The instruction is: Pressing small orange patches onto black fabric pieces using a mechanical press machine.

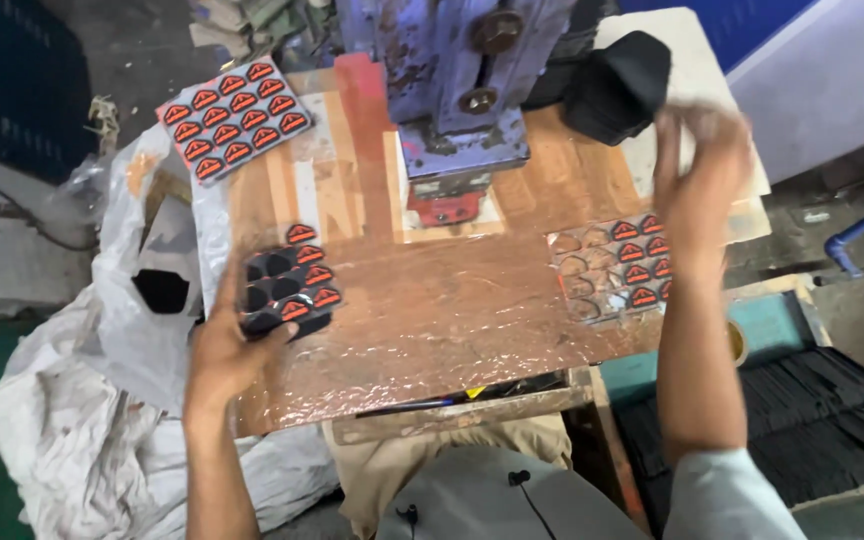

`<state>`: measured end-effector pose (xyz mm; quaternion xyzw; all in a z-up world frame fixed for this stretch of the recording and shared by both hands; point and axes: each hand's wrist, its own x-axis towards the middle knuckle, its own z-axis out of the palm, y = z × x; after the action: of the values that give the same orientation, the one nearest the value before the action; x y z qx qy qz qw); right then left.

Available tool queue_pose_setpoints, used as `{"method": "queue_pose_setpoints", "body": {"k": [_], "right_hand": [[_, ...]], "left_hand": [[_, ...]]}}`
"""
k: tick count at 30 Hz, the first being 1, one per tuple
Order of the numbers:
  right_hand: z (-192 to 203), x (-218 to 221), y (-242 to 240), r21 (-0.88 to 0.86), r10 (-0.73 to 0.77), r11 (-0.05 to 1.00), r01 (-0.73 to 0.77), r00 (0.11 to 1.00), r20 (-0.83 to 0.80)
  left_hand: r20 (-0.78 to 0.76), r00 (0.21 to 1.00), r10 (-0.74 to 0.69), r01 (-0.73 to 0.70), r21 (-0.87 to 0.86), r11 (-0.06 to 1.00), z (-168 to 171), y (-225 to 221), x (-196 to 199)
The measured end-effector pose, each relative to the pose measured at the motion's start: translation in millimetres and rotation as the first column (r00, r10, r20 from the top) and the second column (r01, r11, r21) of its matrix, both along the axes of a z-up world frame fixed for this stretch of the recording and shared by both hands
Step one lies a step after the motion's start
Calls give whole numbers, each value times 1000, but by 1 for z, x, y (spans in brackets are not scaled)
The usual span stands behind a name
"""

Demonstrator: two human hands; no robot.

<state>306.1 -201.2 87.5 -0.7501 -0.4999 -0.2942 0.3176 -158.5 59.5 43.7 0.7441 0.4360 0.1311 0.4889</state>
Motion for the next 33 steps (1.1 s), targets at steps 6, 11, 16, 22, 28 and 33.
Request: {"method": "queue_pose_setpoints", "body": {"k": [6,11,16,22,28,33], "right_hand": [[-78,-181,-41,-462,389,795,-394,914,-112],[-46,-167,7,-550,306,733,-400,916,-258],[-58,-111,59,-587,357,687,-428,902,-241],[-57,-105,60,-511,387,709,-485,874,-293],[-57,-103,63,-460,390,743,-486,873,-293],[-56,-103,63,-451,397,741,-497,867,-302]], "left_hand": [[-518,781,349,-103,445,890,28,-7,-37],[-241,909,339,-10,802,597,-5,-10,15],[-201,952,229,-44,653,756,11,-14,80],[41,981,191,-167,683,711,9,-4,21],[-142,920,366,-97,822,561,23,-4,-4],[-77,988,-132,144,767,625,-10,-34,97]]}}
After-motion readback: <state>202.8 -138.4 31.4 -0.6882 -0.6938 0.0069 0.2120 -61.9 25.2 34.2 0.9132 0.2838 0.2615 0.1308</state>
